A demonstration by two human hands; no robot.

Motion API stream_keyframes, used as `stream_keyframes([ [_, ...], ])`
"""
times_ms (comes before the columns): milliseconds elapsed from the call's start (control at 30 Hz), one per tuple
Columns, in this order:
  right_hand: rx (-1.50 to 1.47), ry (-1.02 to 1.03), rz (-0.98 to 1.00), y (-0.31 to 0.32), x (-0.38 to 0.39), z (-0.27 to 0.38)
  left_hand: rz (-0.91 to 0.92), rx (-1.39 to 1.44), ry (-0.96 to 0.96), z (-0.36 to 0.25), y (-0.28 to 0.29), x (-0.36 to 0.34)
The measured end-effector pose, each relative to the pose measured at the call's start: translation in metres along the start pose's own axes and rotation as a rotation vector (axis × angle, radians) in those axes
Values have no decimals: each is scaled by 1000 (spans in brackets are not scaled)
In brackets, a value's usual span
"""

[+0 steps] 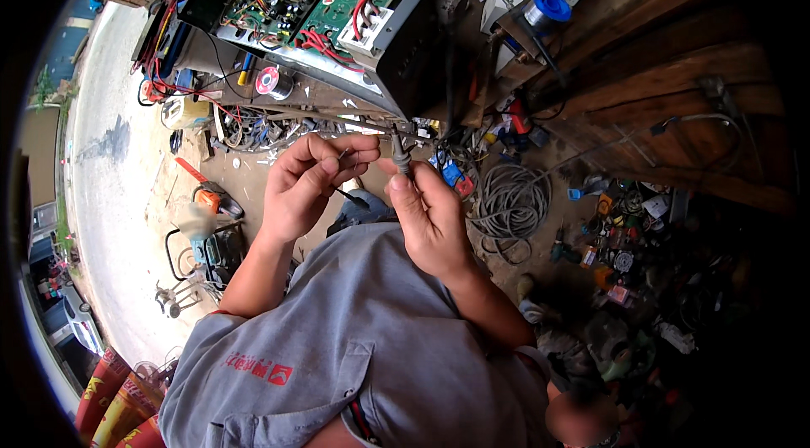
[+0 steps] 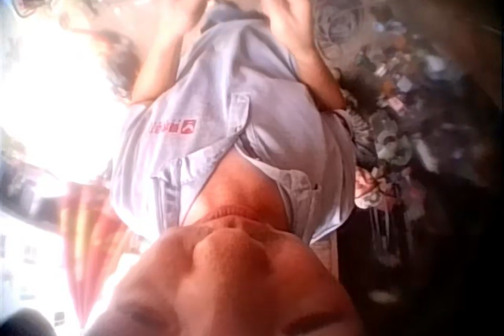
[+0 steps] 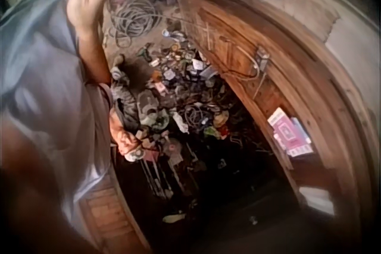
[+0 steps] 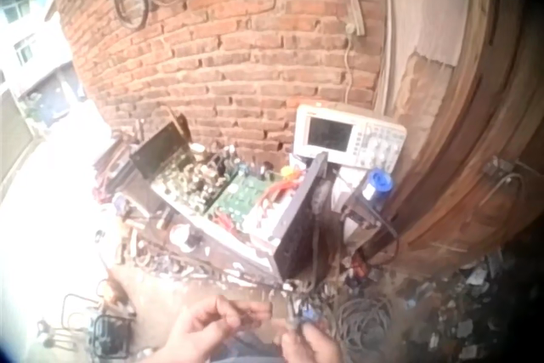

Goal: The person adjusts an oscilloscope and then uses a soldering iron to solder wires and components on a circuit board. They handle solder wire and a small electronic component while working at a cluttered workbench.

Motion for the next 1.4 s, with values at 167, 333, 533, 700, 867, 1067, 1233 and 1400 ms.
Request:
stream_keyframes([
  [167, 260, 193, -174, 3, 0, 13, -21, 23, -20, 1, -1, -1],
  [333, 451, 379, -291, 3, -9, 16, 21, 7, -20, 8, -7, 0],
  [533, 423, 364, -307, 9, -15, 23, -3, -25, -24, 8, -6, 3],
  [700, 209, 129, -249, 13, -20, 0, -67, -236, -119, 7, 1, 2],
  [867, 171, 115, -311, 18, -21, -4, -95, -397, -103, 14, 13, 2],
  [1067, 423, 212, -378, 20, -19, 0, -66, -373, -132, 17, 13, -2],
  [1233, 606, 395, -435, 14, -14, 23, -77, -339, -106, 22, 22, -2],
  [1400, 605, 372, -411, 15, -16, 21, -177, -255, -96, 23, 25, 0],
])
Point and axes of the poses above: each hand's wrist, its own x-axis away from the middle knuckle, its own y-axis out of the back of the hand, z = x × y, the point moved 9 cm from there along -x, towards the middle knuckle, and after that the axes turned 15 degrees about x, right-handed, at the moved point
